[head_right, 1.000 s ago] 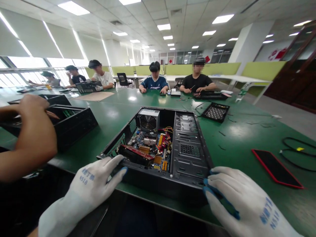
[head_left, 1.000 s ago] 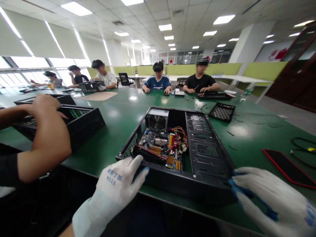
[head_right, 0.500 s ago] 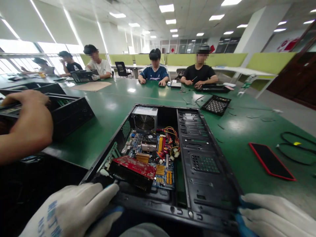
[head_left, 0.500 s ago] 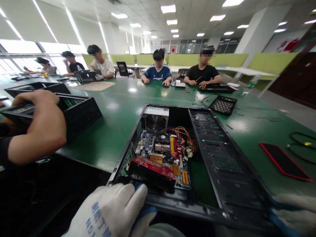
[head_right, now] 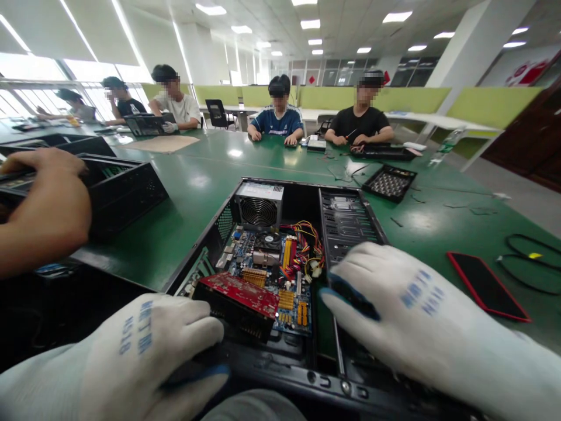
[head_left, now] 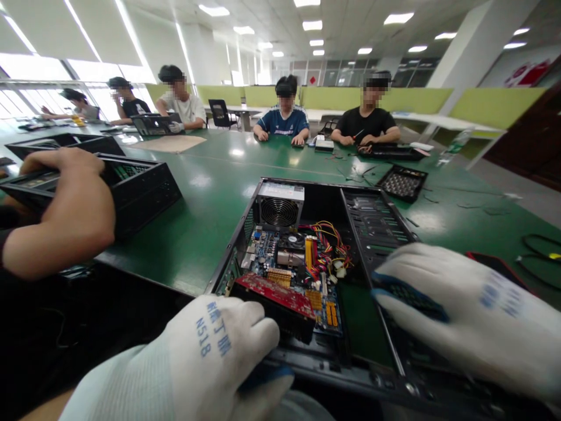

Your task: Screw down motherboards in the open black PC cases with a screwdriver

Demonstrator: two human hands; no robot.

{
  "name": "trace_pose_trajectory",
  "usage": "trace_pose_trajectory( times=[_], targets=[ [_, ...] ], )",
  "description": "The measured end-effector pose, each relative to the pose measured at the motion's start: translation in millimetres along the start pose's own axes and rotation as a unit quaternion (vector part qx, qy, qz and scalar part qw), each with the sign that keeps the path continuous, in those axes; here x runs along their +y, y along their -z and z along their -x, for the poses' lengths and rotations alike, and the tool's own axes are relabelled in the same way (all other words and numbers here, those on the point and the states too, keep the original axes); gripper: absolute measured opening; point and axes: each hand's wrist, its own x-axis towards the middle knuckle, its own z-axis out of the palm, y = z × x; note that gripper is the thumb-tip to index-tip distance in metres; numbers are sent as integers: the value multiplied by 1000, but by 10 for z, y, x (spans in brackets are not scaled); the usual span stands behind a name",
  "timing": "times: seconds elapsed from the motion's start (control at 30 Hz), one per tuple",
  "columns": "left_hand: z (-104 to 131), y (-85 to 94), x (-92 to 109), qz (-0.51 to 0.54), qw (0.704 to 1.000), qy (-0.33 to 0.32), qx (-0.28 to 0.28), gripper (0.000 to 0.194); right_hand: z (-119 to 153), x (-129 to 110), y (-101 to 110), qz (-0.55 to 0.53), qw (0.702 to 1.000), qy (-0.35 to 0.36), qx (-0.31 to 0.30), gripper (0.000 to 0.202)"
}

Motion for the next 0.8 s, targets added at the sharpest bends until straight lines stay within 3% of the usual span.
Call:
trace_pose_trajectory(
  times=[0.1,0.2,0.33,0.47,0.6,0.8],
  targets=[
    [-42,27,21,16,1000,21,-5,23,-640,-137,-139,62,991,51,-103,44],
    [-48,13,9,49,999,16,-15,20,-1093,-188,-410,113,973,84,-181,47],
    [-50,-23,-31,67,997,27,-15,19,-1499,-201,-804,131,954,75,-259,61],
    [-57,-21,-28,75,996,40,-16,17,-1705,-211,-1051,100,938,24,-331,80],
    [-73,-13,-33,75,997,24,-11,18,-1737,-207,-1067,108,941,27,-318,73],
    [-54,-4,-3,68,997,47,-10,16,-1729,-39,-868,178,948,2,-263,60]
  ],
)
